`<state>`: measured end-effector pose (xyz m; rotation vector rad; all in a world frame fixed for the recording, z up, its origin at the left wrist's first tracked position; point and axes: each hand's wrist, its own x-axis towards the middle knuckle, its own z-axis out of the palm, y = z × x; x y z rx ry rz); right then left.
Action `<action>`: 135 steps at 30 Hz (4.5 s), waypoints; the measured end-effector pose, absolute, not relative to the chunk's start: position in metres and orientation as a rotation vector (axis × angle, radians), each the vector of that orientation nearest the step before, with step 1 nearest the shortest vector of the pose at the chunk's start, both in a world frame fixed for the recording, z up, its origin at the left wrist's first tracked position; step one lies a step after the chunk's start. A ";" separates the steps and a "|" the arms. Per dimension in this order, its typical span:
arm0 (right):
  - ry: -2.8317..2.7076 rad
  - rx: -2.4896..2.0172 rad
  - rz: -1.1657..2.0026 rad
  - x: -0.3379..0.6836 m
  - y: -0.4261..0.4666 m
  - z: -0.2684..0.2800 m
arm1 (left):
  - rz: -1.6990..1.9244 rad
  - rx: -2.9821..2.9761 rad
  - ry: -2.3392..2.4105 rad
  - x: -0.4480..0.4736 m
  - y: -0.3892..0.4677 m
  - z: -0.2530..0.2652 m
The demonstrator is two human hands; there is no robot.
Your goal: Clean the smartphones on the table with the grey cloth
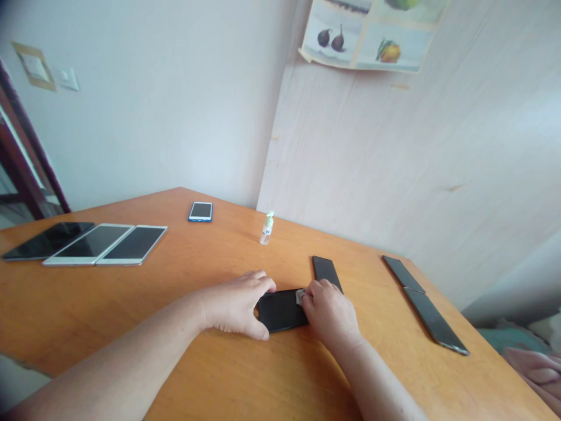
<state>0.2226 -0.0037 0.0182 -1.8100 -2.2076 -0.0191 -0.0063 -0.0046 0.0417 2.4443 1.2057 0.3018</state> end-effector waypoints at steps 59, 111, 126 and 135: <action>-2.405 -1.570 0.039 0.217 -0.010 0.024 | 0.264 2.489 1.191 -0.011 -0.004 0.044; -1.532 -1.358 0.993 0.237 -0.003 0.024 | 0.279 2.376 1.191 -0.014 0.000 0.040; -1.091 -1.004 1.350 0.242 0.005 0.029 | 0.197 2.397 1.343 -0.010 -0.014 0.049; -1.397 -1.130 1.172 0.223 -0.003 0.031 | 0.383 2.411 1.732 -0.033 -0.075 0.036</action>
